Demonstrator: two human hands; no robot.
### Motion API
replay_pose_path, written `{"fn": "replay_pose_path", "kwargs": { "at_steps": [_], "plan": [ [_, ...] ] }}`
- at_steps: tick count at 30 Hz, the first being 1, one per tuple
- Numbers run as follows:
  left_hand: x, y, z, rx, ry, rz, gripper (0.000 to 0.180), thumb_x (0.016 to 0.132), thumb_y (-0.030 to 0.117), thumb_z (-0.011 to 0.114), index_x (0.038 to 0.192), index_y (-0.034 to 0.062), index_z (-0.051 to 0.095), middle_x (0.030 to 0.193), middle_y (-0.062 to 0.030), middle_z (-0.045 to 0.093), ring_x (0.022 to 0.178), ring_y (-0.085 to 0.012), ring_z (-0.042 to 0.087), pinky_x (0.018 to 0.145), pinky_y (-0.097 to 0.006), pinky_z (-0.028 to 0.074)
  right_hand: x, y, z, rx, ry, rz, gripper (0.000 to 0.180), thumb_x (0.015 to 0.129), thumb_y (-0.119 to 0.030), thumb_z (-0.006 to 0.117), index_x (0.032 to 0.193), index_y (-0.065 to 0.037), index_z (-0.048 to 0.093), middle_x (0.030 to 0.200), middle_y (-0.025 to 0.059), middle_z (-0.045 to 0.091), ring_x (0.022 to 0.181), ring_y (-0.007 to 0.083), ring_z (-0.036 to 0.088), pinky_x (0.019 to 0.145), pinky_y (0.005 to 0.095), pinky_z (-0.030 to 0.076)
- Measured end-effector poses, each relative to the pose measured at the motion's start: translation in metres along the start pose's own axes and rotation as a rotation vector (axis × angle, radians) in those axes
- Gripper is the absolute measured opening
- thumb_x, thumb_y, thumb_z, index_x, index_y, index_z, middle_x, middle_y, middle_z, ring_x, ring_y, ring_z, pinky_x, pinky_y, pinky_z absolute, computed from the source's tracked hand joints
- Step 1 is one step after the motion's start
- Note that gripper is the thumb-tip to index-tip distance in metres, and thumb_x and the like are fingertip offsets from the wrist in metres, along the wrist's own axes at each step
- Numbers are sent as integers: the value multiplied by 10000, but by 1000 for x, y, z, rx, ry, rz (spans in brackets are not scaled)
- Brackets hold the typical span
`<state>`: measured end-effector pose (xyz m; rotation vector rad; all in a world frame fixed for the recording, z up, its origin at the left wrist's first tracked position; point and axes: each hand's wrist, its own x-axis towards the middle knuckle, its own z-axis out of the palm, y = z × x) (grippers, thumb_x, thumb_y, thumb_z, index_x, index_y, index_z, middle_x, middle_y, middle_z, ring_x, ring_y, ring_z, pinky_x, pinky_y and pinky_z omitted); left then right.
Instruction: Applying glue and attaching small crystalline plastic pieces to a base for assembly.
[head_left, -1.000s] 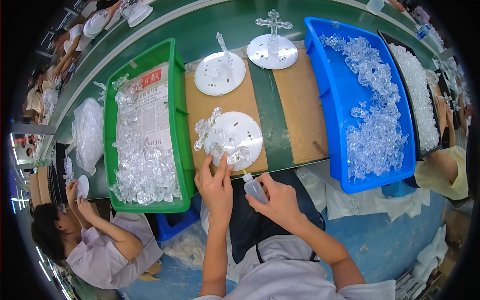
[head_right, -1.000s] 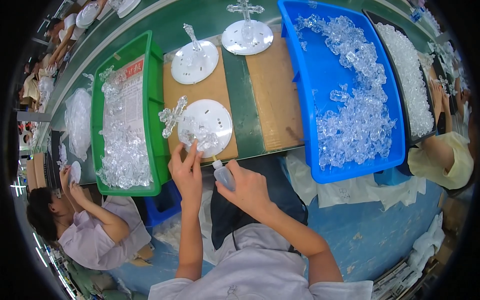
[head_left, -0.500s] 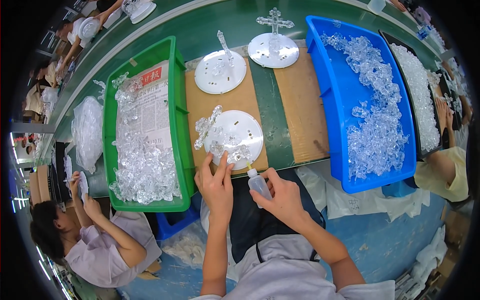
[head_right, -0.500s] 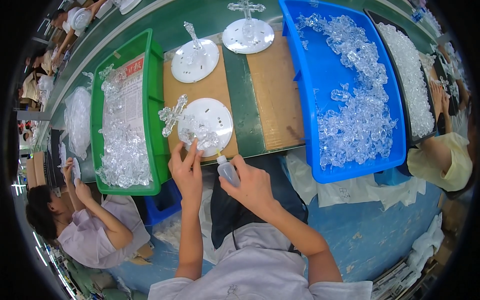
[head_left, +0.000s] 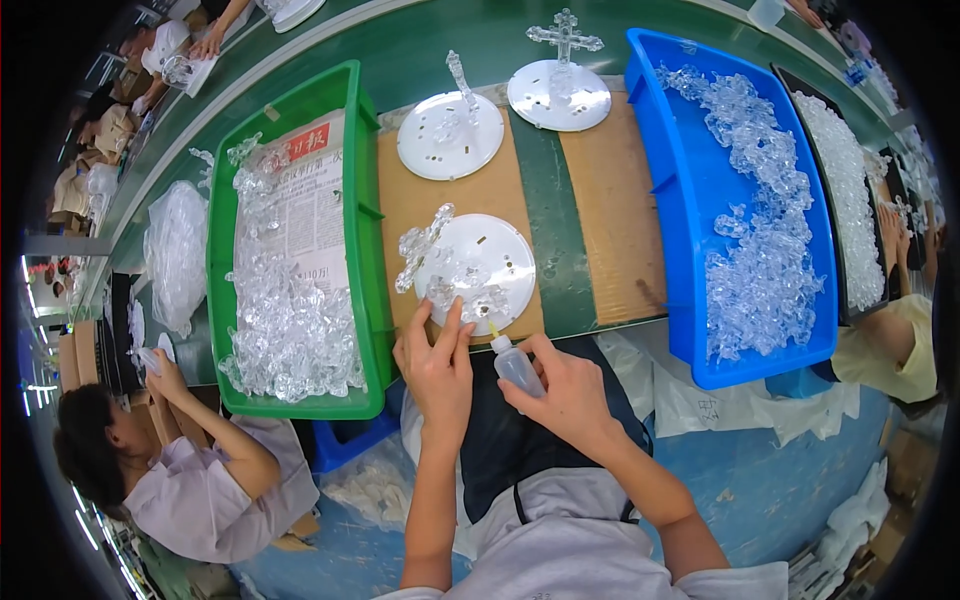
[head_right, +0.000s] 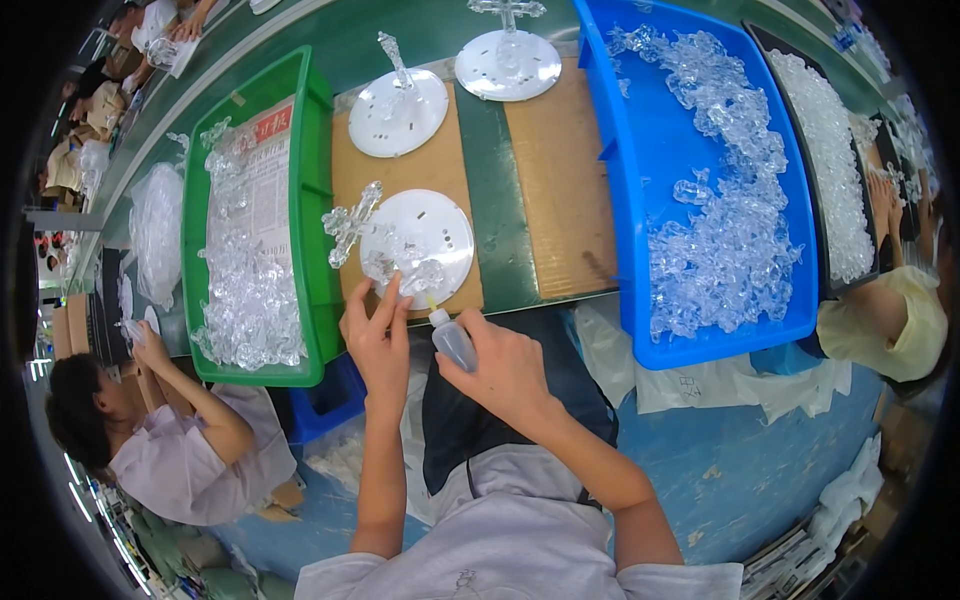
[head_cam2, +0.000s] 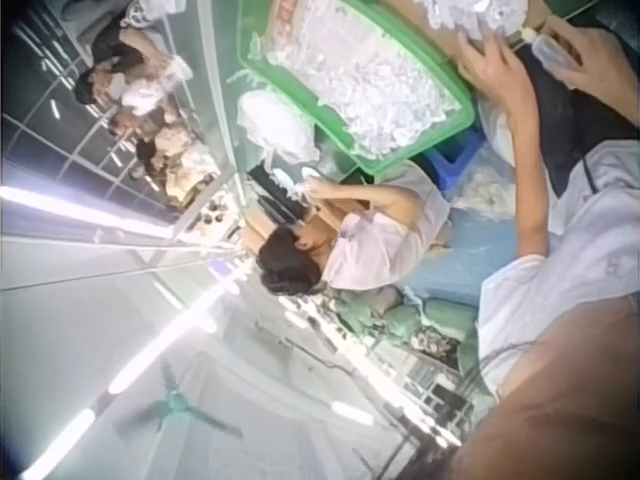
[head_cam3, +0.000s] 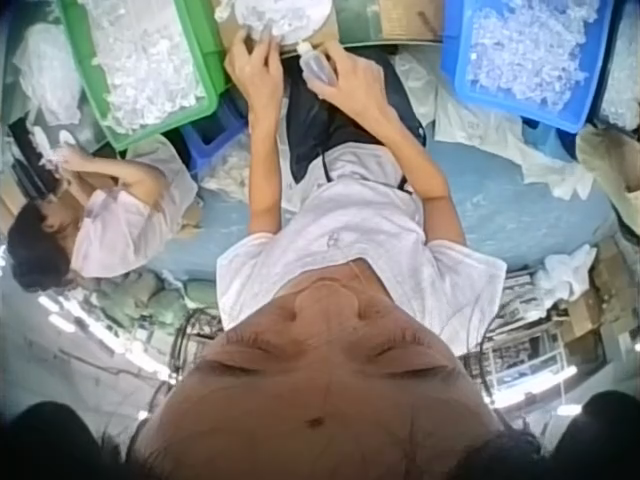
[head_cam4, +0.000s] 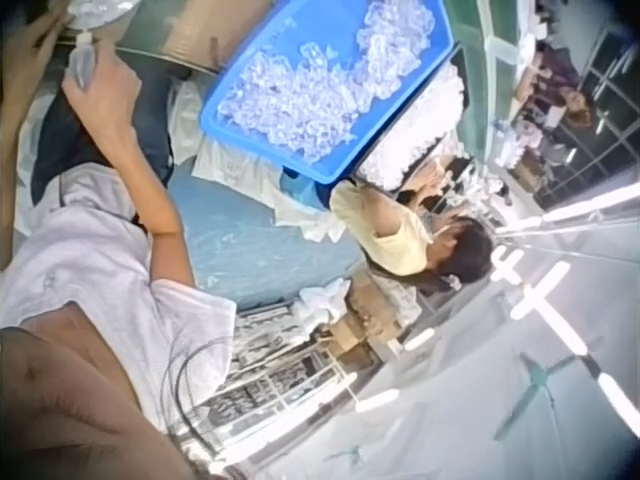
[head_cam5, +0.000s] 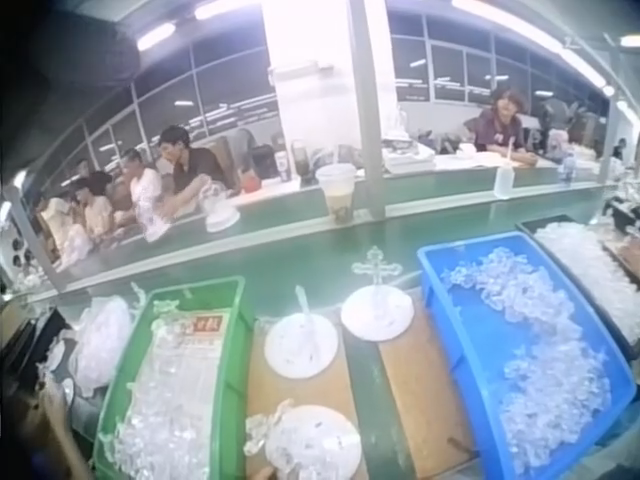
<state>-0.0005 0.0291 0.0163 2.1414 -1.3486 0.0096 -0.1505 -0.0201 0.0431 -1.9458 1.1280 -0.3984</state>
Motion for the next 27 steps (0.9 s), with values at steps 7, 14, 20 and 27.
{"fn": "replay_pose_path", "kwargs": {
  "at_steps": [7,14,20,27],
  "plan": [
    [1,3,-3,25,-15,-24,310,809,175,676,1119,156,669,1187,-143,553,1035,-291,543,893,-416,359,-11,1,-12,108,26,53,376,698,-249,753,953,-58,553,655,56,612,542,165,609,532,270,490],
    [-1,-1,-1,42,17,17,302,815,158,671,1116,139,669,1211,-140,545,1036,-288,546,864,-389,380,-11,-6,-1,155,5,19,383,717,-245,746,981,-50,547,673,73,622,562,172,624,550,269,501],
    [2,1,-8,-366,226,10,211,847,45,614,1053,41,658,1092,-121,587,909,-223,577,703,-294,445,-7,-15,19,170,-34,2,418,724,-267,750,999,-41,532,705,86,639,587,192,644,568,283,511],
    [9,8,-13,-762,152,-451,307,881,49,585,1187,18,584,636,28,449,549,-30,382,483,-206,304,0,-20,36,133,-38,13,406,741,-294,730,976,-31,529,690,90,645,586,211,658,547,295,509]
  ]
}}
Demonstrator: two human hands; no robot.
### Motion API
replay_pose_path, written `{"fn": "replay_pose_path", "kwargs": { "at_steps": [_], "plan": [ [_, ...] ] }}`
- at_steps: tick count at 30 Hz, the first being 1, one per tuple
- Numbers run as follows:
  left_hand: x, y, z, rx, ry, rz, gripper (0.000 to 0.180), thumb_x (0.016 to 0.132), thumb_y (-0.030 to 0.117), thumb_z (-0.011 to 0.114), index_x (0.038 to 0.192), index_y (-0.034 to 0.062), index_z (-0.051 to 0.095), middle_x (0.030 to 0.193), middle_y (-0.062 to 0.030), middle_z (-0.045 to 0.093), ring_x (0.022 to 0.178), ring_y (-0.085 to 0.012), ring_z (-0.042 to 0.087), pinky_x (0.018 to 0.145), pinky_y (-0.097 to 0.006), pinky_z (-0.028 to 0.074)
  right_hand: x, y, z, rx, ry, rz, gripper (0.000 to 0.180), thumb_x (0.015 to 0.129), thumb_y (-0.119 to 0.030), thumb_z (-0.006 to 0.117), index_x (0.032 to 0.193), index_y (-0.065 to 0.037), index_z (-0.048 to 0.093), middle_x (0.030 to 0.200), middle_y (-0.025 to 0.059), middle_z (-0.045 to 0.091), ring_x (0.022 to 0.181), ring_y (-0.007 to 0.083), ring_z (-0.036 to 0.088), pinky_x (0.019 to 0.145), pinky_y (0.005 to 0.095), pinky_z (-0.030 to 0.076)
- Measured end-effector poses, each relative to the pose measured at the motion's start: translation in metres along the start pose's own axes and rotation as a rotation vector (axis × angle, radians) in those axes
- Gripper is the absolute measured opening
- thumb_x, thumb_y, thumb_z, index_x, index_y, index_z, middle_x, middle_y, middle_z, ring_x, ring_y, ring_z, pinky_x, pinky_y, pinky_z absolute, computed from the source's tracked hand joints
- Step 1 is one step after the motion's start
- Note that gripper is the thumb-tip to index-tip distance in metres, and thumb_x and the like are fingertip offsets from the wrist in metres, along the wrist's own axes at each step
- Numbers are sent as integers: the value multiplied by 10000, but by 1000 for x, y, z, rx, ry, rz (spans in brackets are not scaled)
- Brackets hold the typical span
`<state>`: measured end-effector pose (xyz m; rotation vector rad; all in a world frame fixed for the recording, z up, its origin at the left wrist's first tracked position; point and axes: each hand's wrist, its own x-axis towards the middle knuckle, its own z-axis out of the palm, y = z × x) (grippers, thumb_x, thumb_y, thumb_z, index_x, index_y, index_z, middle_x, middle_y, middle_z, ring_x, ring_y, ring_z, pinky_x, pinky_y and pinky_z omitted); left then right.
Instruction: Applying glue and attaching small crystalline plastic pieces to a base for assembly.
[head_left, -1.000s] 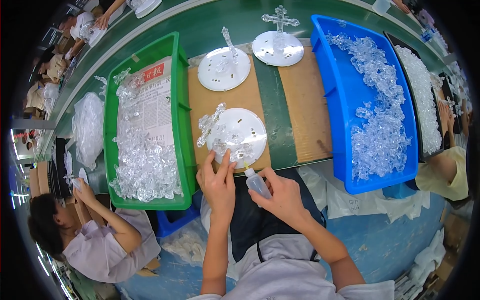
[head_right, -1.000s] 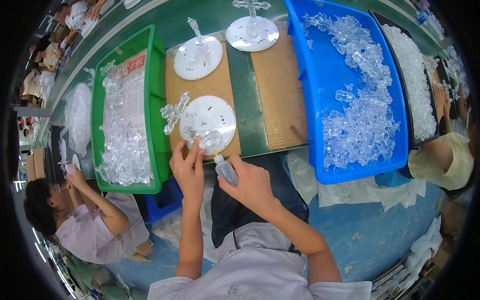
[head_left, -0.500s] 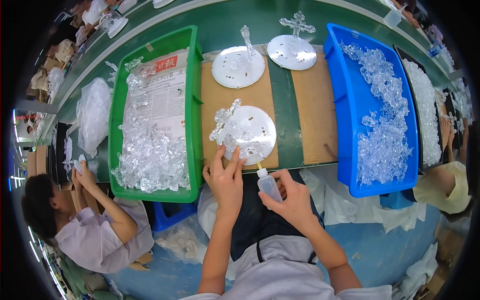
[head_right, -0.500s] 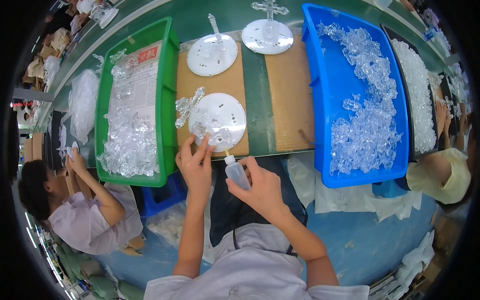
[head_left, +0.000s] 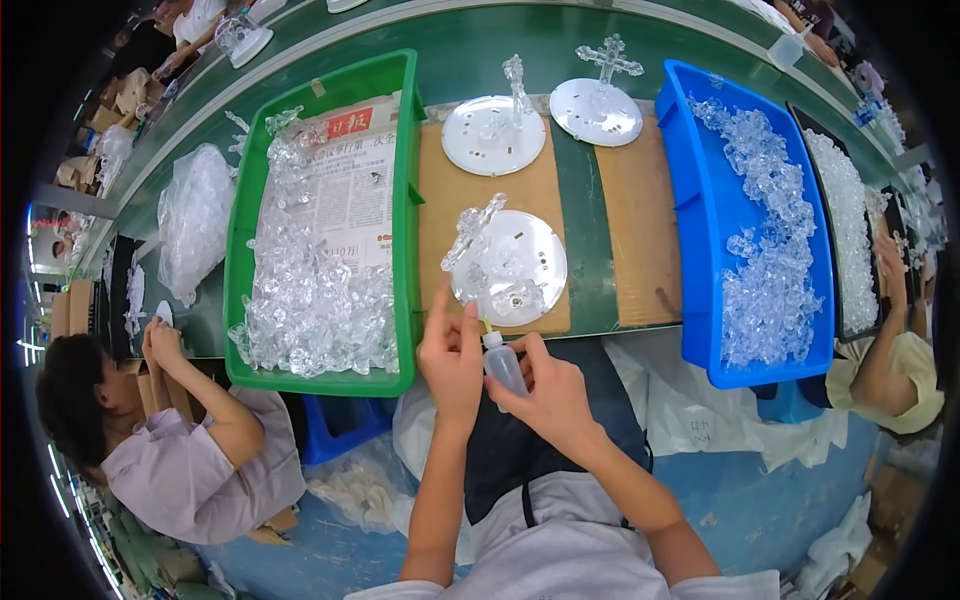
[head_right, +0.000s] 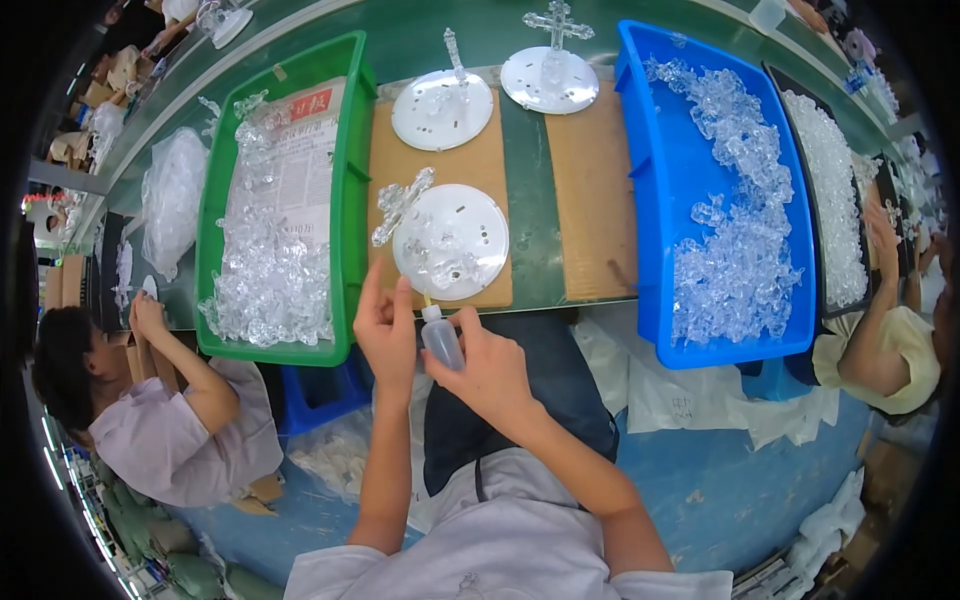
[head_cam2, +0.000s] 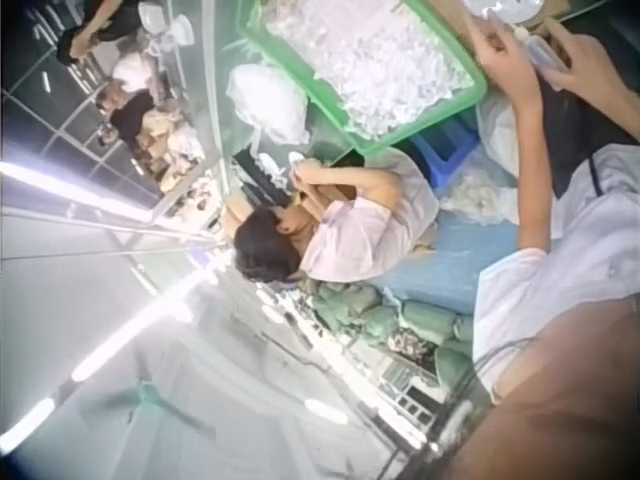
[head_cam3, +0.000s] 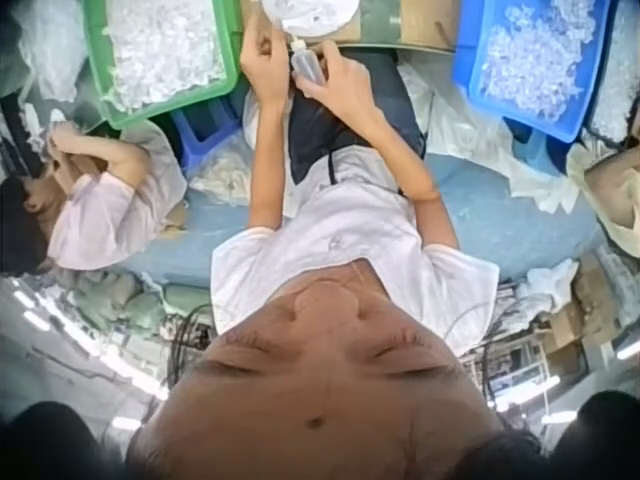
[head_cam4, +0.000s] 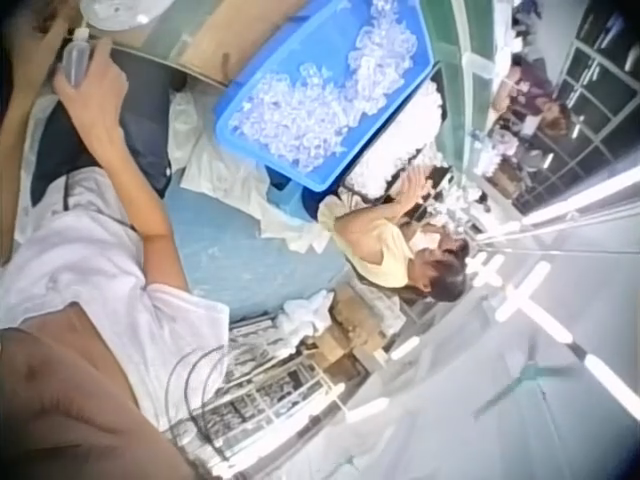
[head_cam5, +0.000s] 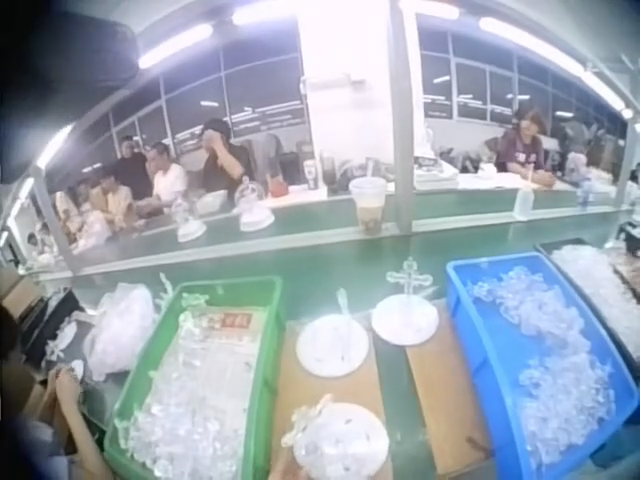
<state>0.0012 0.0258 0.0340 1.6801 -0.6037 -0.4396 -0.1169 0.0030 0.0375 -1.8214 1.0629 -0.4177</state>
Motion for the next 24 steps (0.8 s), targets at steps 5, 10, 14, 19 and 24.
{"fn": "replay_pose_path", "kwargs": {
  "at_steps": [5,10,14,19,24],
  "plan": [
    [14,-10,7,-39,-103,28,371,883,77,605,1242,5,547,547,59,348,494,-6,298,428,-211,233,4,1,2,-13,20,-6,396,738,-308,717,958,-46,519,670,95,645,580,266,645,528,348,498],
    [26,1,7,-7,-161,-4,304,882,95,614,1166,-12,599,547,68,357,504,-5,301,436,-207,221,7,1,5,-17,52,-9,397,738,-297,728,945,-27,525,655,90,644,556,231,651,523,306,503],
    [28,3,7,-47,-158,-49,271,884,98,615,1133,-10,625,569,75,384,517,-3,309,451,-198,219,11,-2,4,-24,24,-3,421,741,-330,717,928,-20,503,655,98,645,565,241,652,535,320,505],
    [28,7,5,-23,-161,-61,263,889,87,608,1134,-7,628,609,75,404,544,-8,314,472,-190,228,15,-3,4,-38,-3,13,416,750,-337,704,901,-17,483,650,102,641,568,252,649,534,335,498],
    [28,5,5,8,-123,-39,265,888,91,611,1136,2,633,632,70,416,559,-13,311,475,-193,227,15,-3,5,-32,-3,20,396,748,-325,701,889,-35,472,641,105,629,562,270,640,523,352,486]
  ]
}}
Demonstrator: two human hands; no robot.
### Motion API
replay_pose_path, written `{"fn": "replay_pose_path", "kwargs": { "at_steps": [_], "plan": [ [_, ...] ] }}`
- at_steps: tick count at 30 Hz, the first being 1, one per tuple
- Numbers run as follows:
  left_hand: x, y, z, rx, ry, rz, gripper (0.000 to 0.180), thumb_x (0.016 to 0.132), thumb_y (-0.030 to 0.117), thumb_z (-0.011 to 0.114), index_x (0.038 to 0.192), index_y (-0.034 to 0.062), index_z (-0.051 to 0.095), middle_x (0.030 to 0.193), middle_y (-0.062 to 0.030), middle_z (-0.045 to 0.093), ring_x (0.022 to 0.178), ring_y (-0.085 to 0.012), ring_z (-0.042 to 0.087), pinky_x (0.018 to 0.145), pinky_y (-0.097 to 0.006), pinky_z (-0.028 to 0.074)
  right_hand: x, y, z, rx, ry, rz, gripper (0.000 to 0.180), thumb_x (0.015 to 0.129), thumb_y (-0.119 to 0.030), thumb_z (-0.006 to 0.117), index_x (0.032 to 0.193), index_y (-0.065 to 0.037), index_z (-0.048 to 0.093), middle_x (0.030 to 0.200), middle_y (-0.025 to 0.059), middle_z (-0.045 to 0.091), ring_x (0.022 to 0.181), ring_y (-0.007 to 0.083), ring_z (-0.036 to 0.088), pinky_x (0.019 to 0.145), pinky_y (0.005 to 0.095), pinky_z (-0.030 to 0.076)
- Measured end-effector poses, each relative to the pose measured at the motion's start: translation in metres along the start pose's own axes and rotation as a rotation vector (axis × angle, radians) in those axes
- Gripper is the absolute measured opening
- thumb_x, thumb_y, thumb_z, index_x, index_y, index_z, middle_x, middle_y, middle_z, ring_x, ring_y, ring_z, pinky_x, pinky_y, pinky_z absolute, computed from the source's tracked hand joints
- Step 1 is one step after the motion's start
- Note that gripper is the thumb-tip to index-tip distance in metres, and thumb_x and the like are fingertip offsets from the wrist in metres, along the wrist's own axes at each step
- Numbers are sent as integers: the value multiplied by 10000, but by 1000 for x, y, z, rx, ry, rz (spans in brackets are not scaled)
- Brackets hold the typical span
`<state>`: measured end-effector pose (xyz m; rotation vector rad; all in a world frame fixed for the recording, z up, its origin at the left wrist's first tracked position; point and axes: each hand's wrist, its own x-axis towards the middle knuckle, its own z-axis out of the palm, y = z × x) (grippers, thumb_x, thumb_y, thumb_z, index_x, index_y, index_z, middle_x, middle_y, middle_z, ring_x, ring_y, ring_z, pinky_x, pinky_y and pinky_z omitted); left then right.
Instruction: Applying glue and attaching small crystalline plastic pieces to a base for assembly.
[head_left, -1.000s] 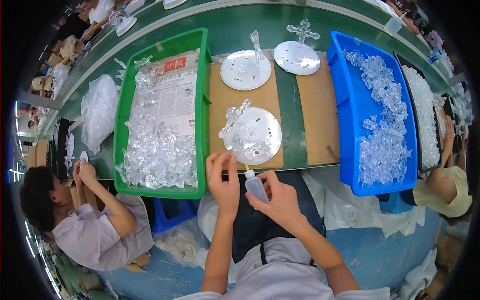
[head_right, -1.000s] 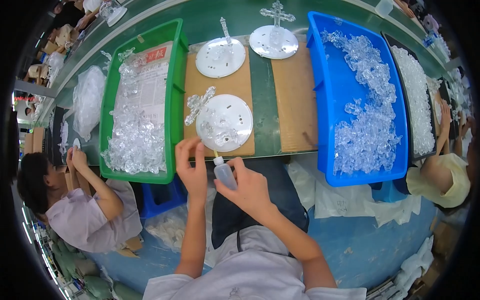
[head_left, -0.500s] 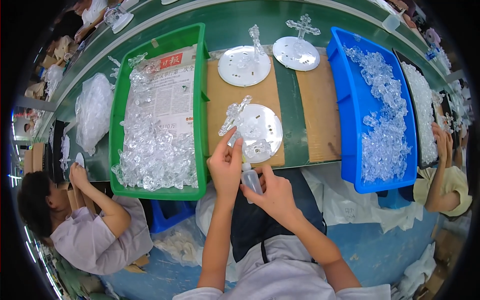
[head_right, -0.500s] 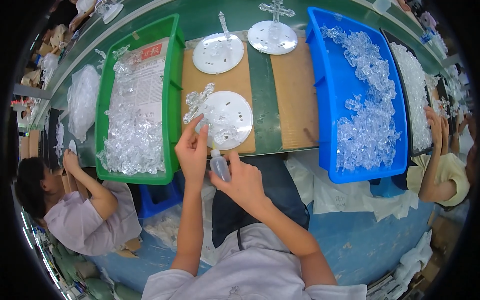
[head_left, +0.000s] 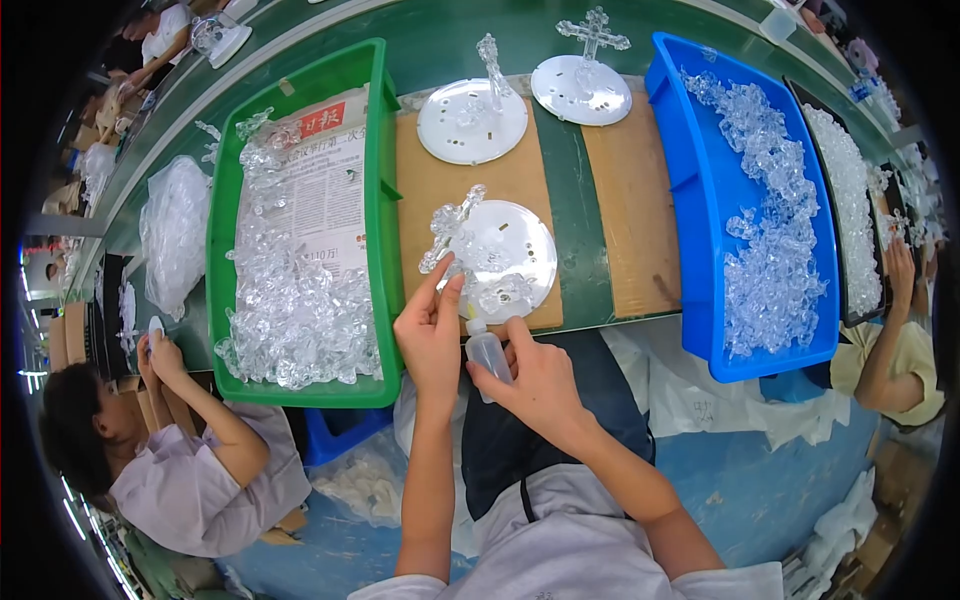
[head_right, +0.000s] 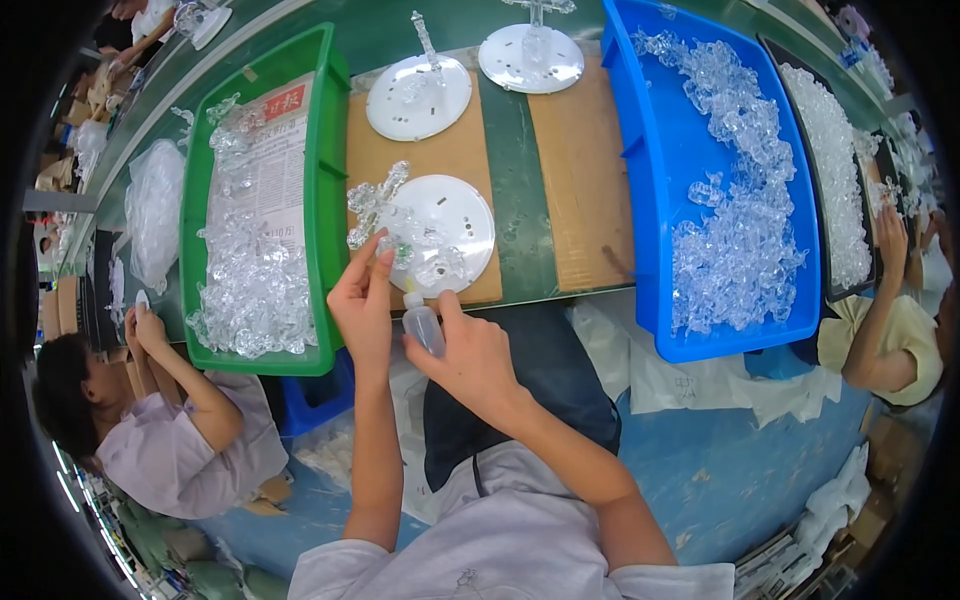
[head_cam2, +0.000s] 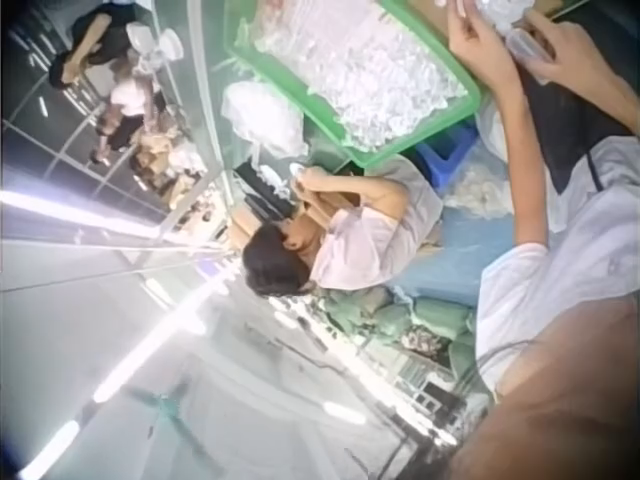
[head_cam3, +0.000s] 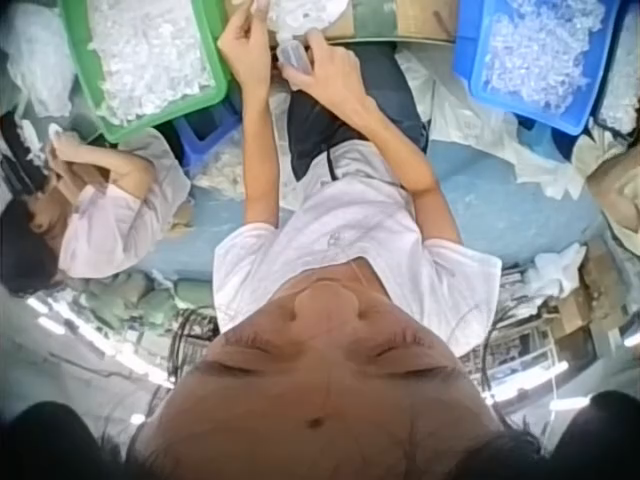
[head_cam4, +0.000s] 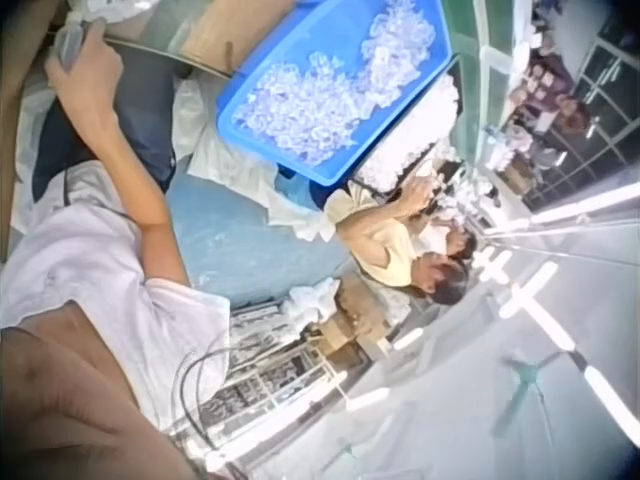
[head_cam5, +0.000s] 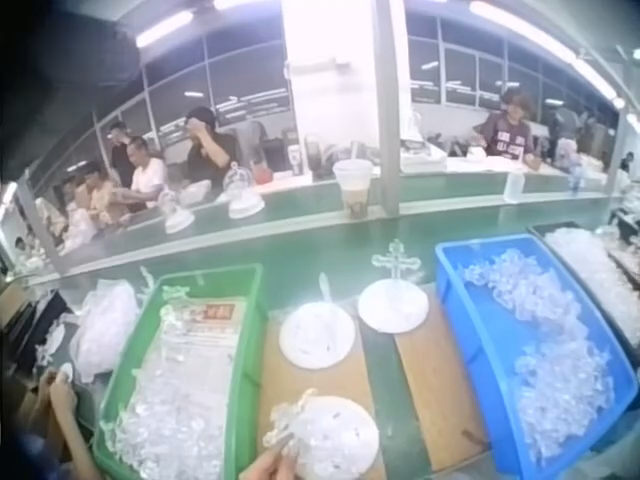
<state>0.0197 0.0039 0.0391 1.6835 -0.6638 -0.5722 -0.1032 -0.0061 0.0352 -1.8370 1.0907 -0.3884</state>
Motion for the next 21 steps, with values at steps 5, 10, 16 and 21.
{"fn": "replay_pose_path", "kwargs": {
  "at_steps": [5,10,16,21],
  "plan": [
    [0,0,-1,35,-13,-24,268,891,103,612,1145,21,636,637,72,410,562,-19,312,477,-194,231,0,1,-1,-4,2,-3,379,750,-316,698,896,-43,479,641,103,626,562,268,639,520,351,482],
    [-1,-2,-1,119,6,34,266,898,109,601,1154,45,632,628,75,385,571,-30,303,473,-213,246,-5,-1,-8,-36,-2,-19,374,747,-317,702,903,-46,496,638,99,623,558,257,637,512,342,476],
    [-3,-18,-1,286,10,190,262,901,112,594,1156,73,632,548,-17,449,541,-39,326,465,-239,320,-24,-10,-49,45,9,-1,463,721,-255,768,1055,-37,533,756,112,654,661,207,668,629,305,531],
    [-4,-13,0,283,21,181,267,899,106,590,1162,78,629,568,-96,528,525,-38,347,471,-243,346,0,-15,-100,37,289,-89,470,733,-160,750,1083,-12,472,917,153,661,862,229,667,765,313,517]
  ]
}}
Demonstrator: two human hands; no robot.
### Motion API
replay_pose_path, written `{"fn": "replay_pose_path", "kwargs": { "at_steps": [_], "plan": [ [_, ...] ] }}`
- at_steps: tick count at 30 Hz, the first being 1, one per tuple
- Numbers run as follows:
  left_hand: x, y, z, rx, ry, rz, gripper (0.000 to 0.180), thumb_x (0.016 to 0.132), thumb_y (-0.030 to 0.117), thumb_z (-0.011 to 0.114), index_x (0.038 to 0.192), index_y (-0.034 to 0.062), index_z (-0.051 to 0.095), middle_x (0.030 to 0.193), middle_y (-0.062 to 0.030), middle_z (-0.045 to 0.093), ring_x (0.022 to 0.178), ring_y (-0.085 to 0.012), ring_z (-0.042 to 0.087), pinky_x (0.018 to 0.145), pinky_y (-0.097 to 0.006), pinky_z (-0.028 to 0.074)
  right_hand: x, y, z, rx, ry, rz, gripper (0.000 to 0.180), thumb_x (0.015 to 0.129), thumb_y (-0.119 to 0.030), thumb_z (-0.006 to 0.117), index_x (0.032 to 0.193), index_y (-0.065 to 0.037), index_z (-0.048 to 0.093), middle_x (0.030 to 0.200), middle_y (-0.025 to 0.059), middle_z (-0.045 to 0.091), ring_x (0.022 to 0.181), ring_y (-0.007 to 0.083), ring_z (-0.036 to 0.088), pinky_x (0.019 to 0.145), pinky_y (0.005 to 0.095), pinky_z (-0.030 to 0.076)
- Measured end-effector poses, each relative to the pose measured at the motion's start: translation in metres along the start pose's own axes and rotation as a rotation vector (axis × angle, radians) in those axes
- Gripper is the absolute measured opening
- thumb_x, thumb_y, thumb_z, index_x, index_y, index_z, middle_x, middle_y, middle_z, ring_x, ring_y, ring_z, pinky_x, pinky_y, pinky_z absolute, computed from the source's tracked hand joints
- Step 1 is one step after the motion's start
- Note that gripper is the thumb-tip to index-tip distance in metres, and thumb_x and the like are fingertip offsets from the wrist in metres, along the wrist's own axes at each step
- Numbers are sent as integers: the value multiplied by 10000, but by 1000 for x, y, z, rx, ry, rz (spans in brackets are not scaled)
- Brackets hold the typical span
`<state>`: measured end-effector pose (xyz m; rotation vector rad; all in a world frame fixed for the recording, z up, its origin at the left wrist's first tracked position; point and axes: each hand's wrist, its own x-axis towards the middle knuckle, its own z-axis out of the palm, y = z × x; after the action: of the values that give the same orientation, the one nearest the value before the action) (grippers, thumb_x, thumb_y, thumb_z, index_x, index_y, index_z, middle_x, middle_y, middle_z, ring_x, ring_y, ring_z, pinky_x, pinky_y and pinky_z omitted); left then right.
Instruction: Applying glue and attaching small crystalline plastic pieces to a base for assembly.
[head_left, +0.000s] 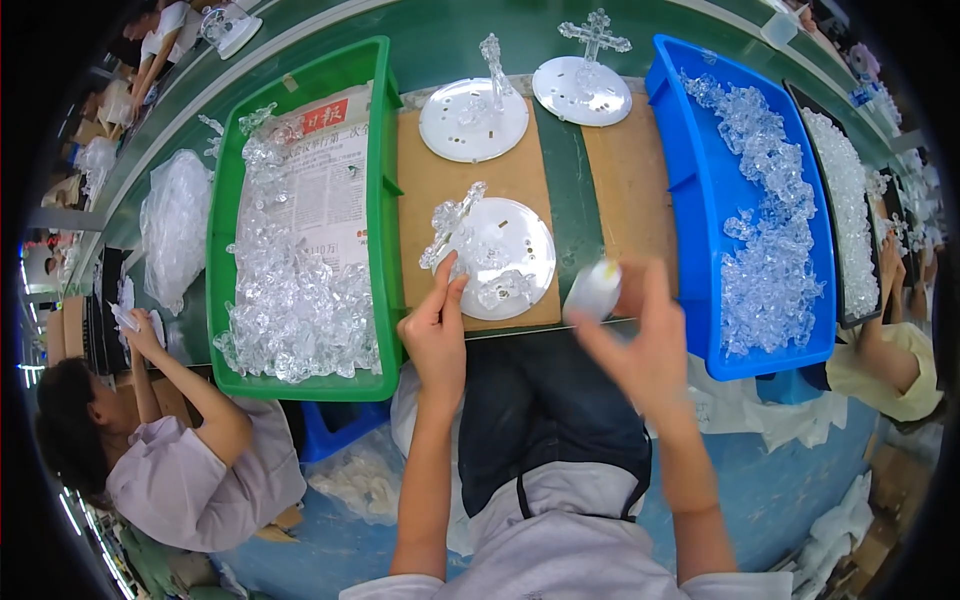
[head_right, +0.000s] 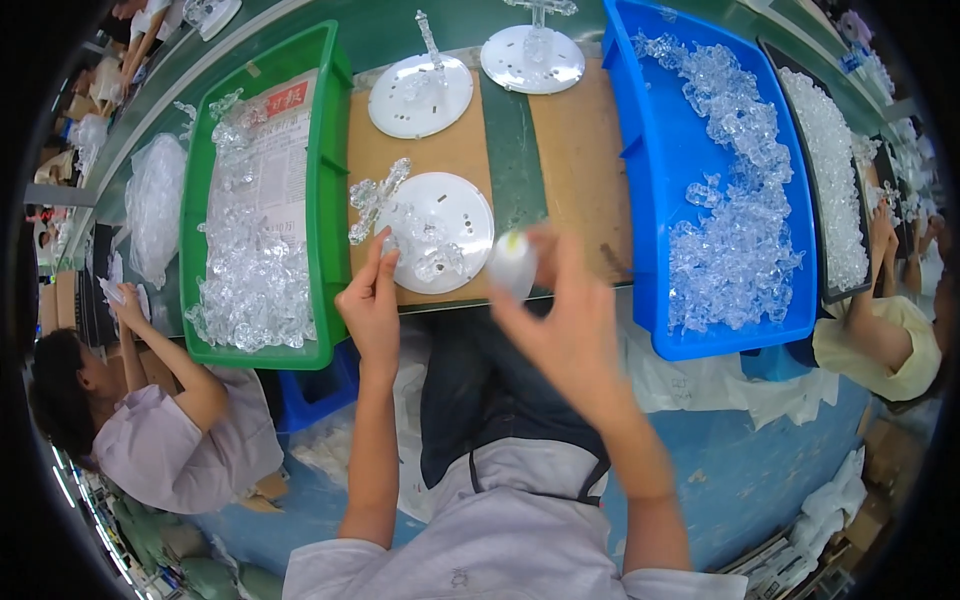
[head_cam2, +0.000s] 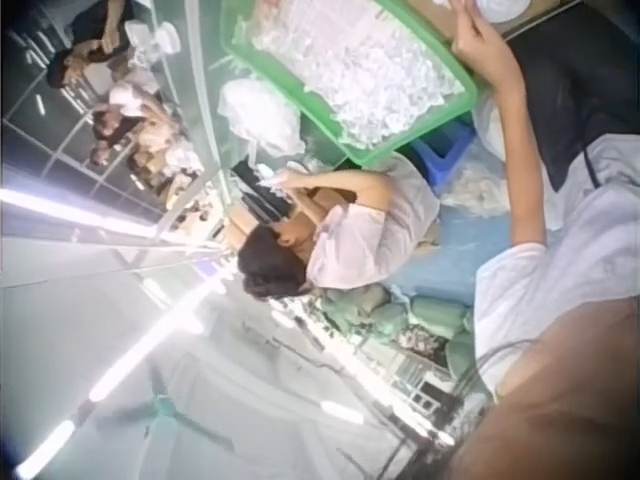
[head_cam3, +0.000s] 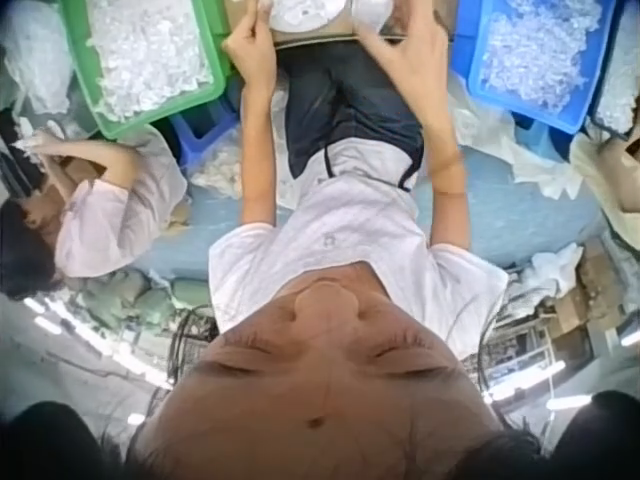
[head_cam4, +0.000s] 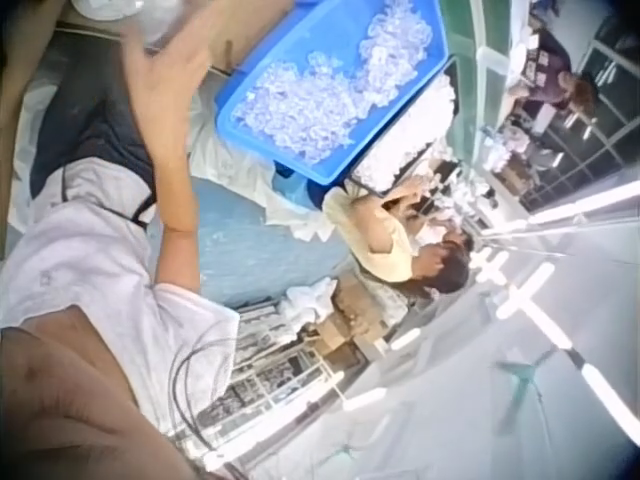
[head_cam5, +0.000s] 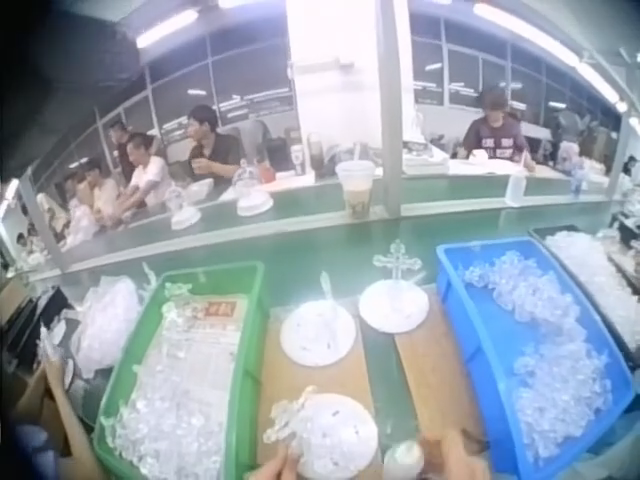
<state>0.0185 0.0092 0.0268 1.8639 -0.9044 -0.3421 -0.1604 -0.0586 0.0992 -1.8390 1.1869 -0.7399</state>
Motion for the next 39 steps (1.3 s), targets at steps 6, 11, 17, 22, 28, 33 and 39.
{"fn": "replay_pose_path", "kwargs": {
  "at_steps": [6,11,17,22,28,33,39],
  "plan": [
    [-3,-1,9,-1,30,77,267,900,78,572,1161,67,626,637,-141,615,527,-47,407,497,-257,388,84,51,13,-287,170,-167,449,762,-79,690,1100,1,406,980,233,612,858,347,641,745,383,506],
    [-2,-4,2,-14,24,63,288,900,59,557,1183,61,608,644,-154,610,510,-82,428,508,-273,401,87,58,21,-248,180,-67,511,762,-72,685,1147,-7,357,967,248,606,841,370,631,696,437,479],
    [-18,-7,-3,-74,-14,-10,345,889,75,573,1230,22,561,582,-129,451,532,-117,414,528,-281,395,42,48,11,-346,263,-170,680,754,-62,693,1318,5,320,1253,252,489,1156,365,502,950,393,421],
    [-61,-18,-17,-75,68,97,317,881,83,593,1192,22,593,586,-86,453,508,-110,401,492,-255,367,40,-39,-10,-425,-27,-419,578,727,-22,690,1261,-57,472,1298,212,468,1198,341,473,978,376,411],
    [-57,-24,-1,-151,56,216,273,863,62,610,1131,20,632,601,-79,498,471,-118,417,454,-258,352,131,-59,41,-882,-589,-683,254,724,-90,650,969,-71,583,928,118,638,850,304,631,690,393,520],
    [-48,-23,-8,-103,94,323,256,827,10,612,1080,7,651,611,-96,523,488,-194,470,476,-303,376,141,-101,-17,-615,-386,-956,173,682,-97,722,835,-87,641,698,87,626,662,271,632,589,343,513],
    [-15,-35,10,46,195,575,269,754,33,612,1015,24,676,583,-76,494,499,-242,483,472,-346,399,281,-193,-73,-684,-29,-784,215,764,-184,695,881,-9,655,747,80,664,671,138,625,621,285,499]
  ]
}}
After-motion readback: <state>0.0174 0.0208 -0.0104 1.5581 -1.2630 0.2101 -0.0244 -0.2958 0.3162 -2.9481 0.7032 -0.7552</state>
